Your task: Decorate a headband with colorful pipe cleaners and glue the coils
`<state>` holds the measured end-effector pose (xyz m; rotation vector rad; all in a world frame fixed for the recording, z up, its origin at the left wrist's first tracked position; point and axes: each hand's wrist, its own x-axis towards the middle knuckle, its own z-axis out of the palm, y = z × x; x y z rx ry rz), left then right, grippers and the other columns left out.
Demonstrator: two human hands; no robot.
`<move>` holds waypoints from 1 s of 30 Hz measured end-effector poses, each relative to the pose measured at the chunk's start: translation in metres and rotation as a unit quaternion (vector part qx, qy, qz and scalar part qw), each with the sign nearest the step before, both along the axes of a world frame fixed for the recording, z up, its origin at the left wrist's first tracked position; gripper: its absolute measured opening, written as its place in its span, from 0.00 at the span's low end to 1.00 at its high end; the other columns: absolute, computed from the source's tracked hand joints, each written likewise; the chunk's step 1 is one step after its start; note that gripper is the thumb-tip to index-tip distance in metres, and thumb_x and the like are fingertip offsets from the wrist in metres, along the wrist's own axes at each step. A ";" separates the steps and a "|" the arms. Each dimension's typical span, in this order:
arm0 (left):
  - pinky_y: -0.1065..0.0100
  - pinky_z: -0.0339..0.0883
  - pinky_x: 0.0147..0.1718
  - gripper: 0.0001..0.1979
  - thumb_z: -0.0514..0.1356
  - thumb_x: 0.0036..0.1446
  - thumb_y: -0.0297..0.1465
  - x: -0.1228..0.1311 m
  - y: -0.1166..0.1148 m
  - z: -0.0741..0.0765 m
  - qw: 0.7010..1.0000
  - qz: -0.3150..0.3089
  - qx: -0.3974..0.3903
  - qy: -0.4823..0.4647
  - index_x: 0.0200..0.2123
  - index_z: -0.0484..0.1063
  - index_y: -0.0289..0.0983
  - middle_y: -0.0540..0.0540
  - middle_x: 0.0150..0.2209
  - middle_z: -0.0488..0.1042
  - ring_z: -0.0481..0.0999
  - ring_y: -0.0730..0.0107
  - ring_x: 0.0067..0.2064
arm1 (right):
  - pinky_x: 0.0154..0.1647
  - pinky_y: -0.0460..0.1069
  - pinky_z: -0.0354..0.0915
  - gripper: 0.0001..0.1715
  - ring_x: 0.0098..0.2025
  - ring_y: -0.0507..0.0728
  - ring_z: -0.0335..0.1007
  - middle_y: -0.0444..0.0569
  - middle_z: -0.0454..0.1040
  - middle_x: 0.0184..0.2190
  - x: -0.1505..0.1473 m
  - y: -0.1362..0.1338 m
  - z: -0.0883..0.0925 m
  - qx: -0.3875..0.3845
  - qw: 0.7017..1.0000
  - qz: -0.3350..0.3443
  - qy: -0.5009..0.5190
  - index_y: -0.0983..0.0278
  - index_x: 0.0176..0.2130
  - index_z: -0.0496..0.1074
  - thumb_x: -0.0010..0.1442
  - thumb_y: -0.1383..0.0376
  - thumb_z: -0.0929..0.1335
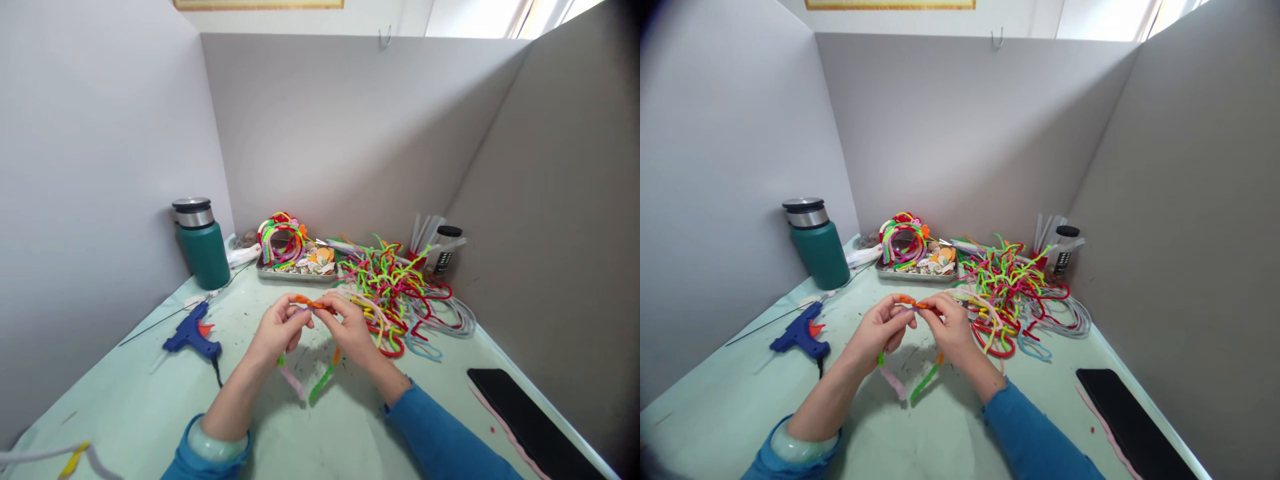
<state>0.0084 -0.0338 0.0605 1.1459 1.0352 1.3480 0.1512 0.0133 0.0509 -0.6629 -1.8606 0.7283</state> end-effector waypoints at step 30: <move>0.73 0.59 0.12 0.14 0.56 0.52 0.31 0.001 -0.009 0.007 0.986 -0.127 0.027 -0.108 0.43 0.62 0.35 0.42 0.37 0.75 0.67 0.78 0.15 | 0.39 0.48 0.62 0.09 0.36 0.53 0.67 0.46 0.72 0.32 0.007 0.012 -0.003 -0.107 0.991 0.077 0.009 0.63 0.36 0.72 0.58 0.63 0.64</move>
